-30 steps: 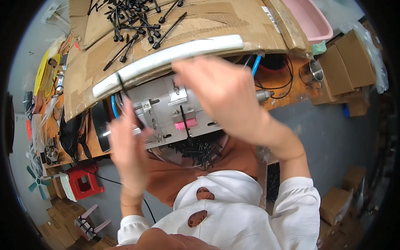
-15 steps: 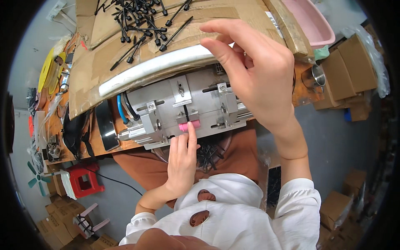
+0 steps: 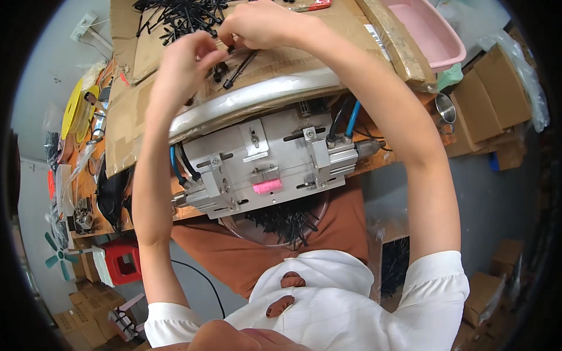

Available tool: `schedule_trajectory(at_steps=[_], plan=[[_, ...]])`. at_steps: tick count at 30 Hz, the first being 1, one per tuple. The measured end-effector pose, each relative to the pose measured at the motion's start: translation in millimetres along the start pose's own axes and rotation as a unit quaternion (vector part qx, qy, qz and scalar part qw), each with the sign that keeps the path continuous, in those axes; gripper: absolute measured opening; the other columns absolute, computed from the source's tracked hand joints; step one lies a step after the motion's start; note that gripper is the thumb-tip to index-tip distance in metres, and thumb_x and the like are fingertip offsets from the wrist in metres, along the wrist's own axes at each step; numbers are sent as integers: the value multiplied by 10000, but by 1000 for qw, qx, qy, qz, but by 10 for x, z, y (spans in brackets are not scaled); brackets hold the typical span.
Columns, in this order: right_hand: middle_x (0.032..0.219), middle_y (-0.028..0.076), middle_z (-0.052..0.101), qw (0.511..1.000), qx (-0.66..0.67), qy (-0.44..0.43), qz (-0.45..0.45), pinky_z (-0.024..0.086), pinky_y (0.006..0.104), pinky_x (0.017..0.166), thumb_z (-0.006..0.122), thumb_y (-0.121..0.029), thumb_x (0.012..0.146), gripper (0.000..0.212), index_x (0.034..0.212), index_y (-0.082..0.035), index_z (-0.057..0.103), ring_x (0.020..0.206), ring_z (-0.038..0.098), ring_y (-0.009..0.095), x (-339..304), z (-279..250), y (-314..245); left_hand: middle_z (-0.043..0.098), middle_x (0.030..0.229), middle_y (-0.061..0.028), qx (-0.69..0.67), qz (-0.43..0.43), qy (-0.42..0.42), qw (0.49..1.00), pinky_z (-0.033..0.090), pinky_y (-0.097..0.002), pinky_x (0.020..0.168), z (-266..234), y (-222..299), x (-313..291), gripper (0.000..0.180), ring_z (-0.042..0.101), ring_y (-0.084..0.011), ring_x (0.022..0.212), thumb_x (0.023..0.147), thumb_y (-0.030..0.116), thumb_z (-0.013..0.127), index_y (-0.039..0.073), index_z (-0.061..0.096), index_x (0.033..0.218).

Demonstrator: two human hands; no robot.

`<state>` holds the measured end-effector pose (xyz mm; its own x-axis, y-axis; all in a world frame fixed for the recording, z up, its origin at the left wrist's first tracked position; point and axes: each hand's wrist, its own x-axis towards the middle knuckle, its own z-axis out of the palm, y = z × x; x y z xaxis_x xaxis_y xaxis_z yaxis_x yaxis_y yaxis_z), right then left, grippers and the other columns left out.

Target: The person picks up a mascara brush from a cardboard box, places it into a machine, and then removes the brush and drops it into a container below. This process is repeated for several mascara brushes.

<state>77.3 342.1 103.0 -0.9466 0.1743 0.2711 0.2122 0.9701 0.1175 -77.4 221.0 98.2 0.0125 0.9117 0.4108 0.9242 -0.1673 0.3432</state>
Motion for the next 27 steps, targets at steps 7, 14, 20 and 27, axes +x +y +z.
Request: schedule_trajectory(at_steps=[7,14,20,27], plan=[[927,151,703,882,379,221,174,561,276,652,646,-122,879,227,1032,45,624,835,694,212,-474,-548,-439,617,782,-74,-141,-64,147,977,469,-253,677,-349,356,-1164,131,561,-135,700,828,-43,619,-2,613,952],[947,189,692,752,531,287,263,556,241,511,584,-100,923,233,1083,69,565,822,697,204,-1036,-621,-920,534,1009,-142,-29,-22,10,999,454,-342,818,472,1021,-2427,646,523,-269,903,717,-93,580,-79,434,1346],[1011,239,661,754,517,338,224,450,165,485,511,-238,987,320,1121,50,546,854,685,228,-1401,-508,-1023,503,999,-136,60,-37,-68,995,468,-305,808,748,1113,-2405,714,504,-240,861,680,-91,563,-116,364,1366],[909,132,686,770,478,334,258,505,217,546,699,55,775,287,1046,17,611,767,656,137,-1577,-227,-1634,500,989,-129,78,-24,-73,994,472,-301,806,713,1090,-2405,698,499,-240,866,710,-79,567,-120,346,1371]])
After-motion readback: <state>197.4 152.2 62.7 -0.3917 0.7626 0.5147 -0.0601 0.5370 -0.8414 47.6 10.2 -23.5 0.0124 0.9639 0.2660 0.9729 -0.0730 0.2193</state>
